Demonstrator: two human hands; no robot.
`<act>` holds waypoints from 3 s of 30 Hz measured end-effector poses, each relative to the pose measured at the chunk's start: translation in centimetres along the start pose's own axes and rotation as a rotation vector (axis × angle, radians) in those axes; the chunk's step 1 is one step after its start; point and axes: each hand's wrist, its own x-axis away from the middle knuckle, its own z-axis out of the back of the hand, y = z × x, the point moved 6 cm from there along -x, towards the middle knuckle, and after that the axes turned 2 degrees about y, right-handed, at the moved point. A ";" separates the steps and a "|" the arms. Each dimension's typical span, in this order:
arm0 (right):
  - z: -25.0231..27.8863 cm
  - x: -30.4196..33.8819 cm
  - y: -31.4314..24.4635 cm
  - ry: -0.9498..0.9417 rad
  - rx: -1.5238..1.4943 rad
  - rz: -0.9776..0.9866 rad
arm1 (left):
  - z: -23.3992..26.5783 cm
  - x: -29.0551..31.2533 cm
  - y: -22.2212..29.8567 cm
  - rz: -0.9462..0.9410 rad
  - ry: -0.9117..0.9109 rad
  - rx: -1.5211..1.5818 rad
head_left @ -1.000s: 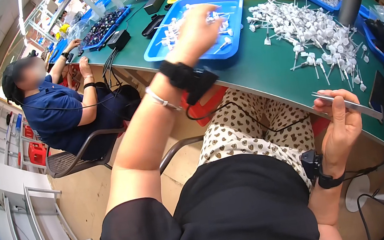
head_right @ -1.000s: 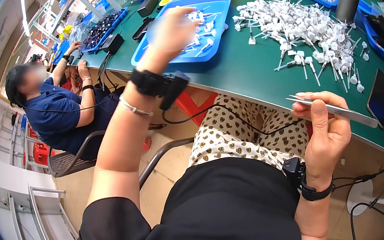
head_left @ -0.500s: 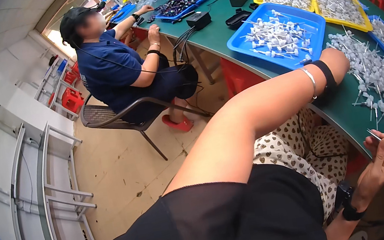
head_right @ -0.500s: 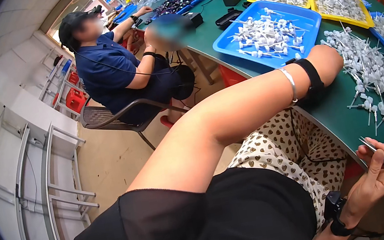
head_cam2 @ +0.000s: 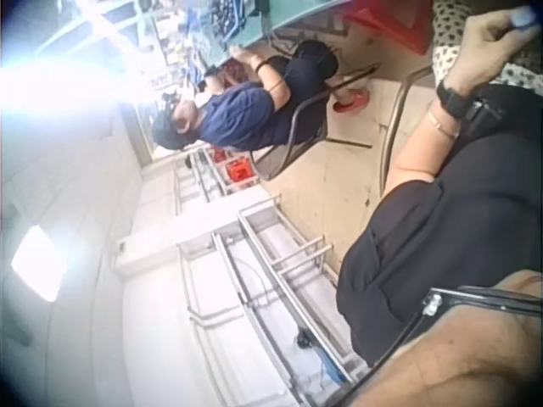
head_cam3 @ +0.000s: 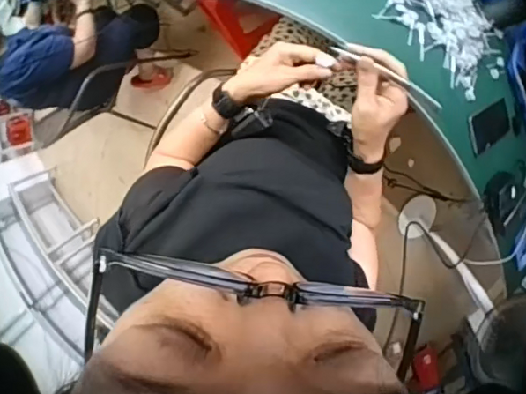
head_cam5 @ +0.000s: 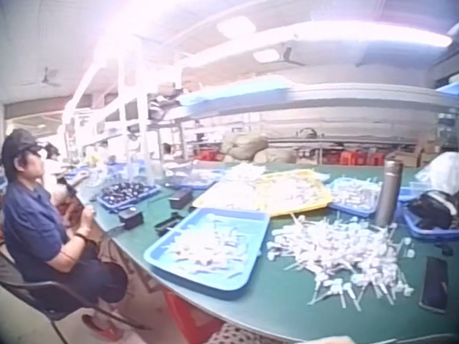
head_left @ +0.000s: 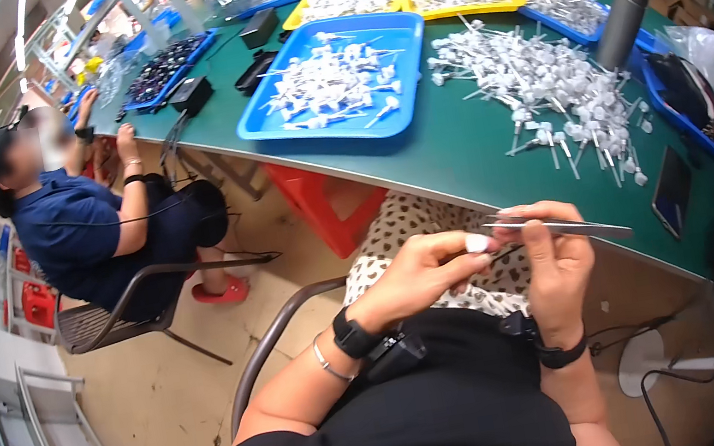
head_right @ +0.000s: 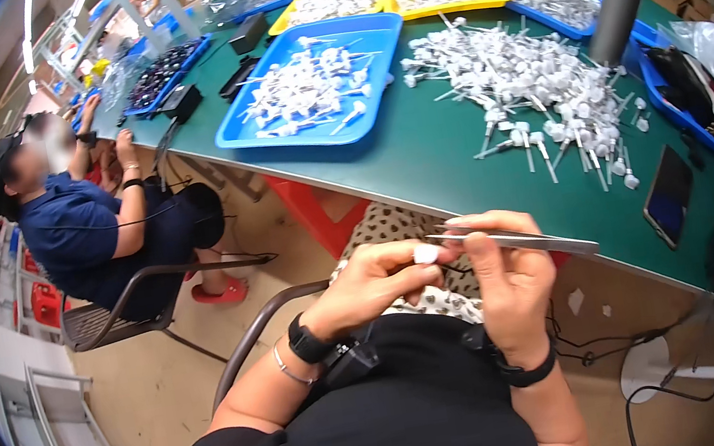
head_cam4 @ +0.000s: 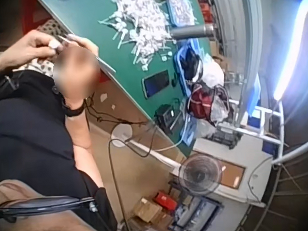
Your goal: The person uses tweezers to pick up small white plastic components from a green table and carefully inserts a thin metal pin into each one. They then place the assembled units into a blue tray. The process is repeated continuously with multiple components.
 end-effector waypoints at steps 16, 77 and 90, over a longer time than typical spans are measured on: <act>-0.9 1.0 1.4 -0.028 0.113 -0.024 | 1.4 0.7 -1.1 -0.400 0.150 -0.217; -1.6 1.0 1.2 -0.040 0.271 0.032 | 1.3 1.2 -0.9 -0.603 0.215 -0.446; -1.3 0.4 0.8 -0.143 0.295 -0.100 | 1.0 0.9 -1.1 -0.604 0.191 -0.424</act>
